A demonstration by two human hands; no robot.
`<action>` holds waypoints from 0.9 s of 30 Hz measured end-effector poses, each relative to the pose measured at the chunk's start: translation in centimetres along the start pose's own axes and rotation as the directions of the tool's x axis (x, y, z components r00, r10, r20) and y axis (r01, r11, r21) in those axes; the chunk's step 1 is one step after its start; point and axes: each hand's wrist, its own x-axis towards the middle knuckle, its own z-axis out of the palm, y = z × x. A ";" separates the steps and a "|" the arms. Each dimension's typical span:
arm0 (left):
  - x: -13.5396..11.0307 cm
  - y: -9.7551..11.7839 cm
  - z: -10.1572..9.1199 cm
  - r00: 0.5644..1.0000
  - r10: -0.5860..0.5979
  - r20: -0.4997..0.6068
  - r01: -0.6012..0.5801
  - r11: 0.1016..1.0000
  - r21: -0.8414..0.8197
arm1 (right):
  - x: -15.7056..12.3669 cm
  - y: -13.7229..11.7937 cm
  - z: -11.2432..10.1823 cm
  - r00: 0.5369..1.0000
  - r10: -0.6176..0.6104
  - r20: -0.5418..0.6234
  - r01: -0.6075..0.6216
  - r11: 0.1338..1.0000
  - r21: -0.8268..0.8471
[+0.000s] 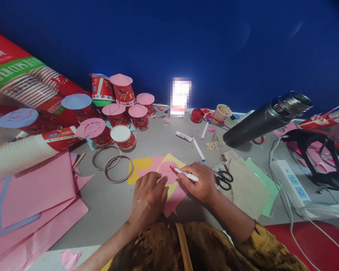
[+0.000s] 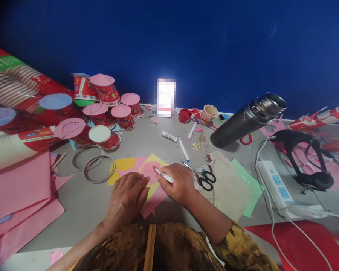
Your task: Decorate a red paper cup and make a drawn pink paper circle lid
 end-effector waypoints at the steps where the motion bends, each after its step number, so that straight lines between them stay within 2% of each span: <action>1: 0.0 0.0 0.0 1.000 0.000 -0.002 0.000 1.000 -0.001 | 0.0 -0.1 -0.1 1.000 -0.002 -0.010 0.002 1.000 -0.003; 9: 0.0 0.0 0.0 1.000 0.000 -0.010 0.000 1.000 0.003 | 0.4 -0.5 -0.1 0.997 -0.074 0.011 0.074 0.997 0.004; 20: 0.0 0.1 -0.1 1.000 0.002 0.006 -0.002 1.000 -0.022 | 0.6 -0.4 1.0 0.995 -0.083 0.048 0.083 0.997 -0.001; 27: 0.0 0.1 0.0 1.000 0.007 -0.018 -0.008 1.000 -0.017 | 0.7 -0.4 0.8 0.995 -0.101 -0.015 0.099 0.993 -0.058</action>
